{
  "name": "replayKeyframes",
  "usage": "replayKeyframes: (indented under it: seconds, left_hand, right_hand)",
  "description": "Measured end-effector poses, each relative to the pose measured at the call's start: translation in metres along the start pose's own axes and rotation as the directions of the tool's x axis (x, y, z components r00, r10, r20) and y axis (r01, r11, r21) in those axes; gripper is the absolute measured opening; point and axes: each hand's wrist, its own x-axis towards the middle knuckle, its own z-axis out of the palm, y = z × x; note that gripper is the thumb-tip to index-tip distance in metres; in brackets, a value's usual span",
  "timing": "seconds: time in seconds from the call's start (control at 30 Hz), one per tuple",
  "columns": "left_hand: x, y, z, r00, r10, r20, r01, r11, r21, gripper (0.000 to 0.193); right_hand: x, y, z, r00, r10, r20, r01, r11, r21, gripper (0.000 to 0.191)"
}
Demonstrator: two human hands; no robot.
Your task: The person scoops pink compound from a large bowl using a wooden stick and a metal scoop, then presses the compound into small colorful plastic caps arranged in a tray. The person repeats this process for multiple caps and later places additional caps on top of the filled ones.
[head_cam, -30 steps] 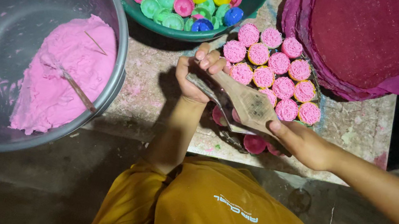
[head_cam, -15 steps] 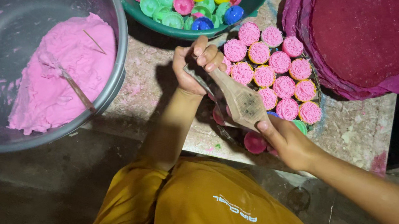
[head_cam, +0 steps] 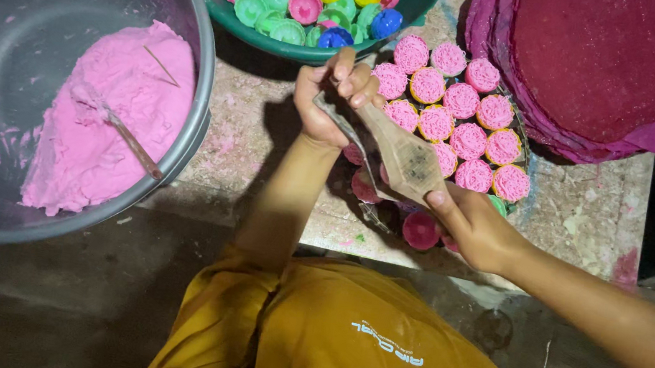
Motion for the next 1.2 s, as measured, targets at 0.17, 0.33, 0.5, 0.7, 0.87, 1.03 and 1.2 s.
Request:
replayKeyframes:
  seconds: [0.17,0.33,0.5,0.7,0.87,1.03,1.2]
  left_hand:
    - [-0.01,-0.011,0.005,0.997,0.019,-0.074,-0.022,0.999,-0.044,0.022]
    - [0.002,-0.013,0.005,0.994,0.018,-0.107,-0.016,1.0,0.013,0.022]
    - [0.003,-0.008,0.016,0.995,0.028,-0.095,-0.024,0.998,0.053,0.02]
    - [0.019,-0.015,0.024,0.998,0.031,-0.061,-0.026,0.996,0.082,0.02]
    - [-0.006,0.001,-0.004,0.949,-0.045,-0.311,0.185,0.881,0.436,0.059]
    - [-0.066,-0.02,-0.035,0.626,-0.214,-0.749,0.776,0.259,0.575,0.061]
    - [-0.108,-0.01,0.008,0.885,-0.115,-0.451,0.286,-0.629,0.723,0.075]
  right_hand:
    - [-0.006,0.004,-0.004,0.997,0.044,0.067,-0.042,0.999,-0.031,0.075]
    - [-0.004,0.009,-0.01,0.997,-0.057,-0.054,0.051,0.993,-0.106,0.067]
    - [-0.004,0.012,-0.005,1.0,0.014,-0.022,-0.016,0.997,-0.075,0.073]
    - [0.0,0.023,-0.011,0.986,-0.075,-0.148,0.056,0.99,-0.128,0.066]
    - [0.004,0.041,-0.003,0.991,-0.094,-0.092,0.11,0.976,0.19,0.062]
    - [0.002,0.063,0.001,0.975,-0.178,-0.13,0.204,0.951,0.233,0.06]
    - [0.006,0.082,0.006,0.964,-0.141,-0.225,0.208,0.928,0.31,0.064]
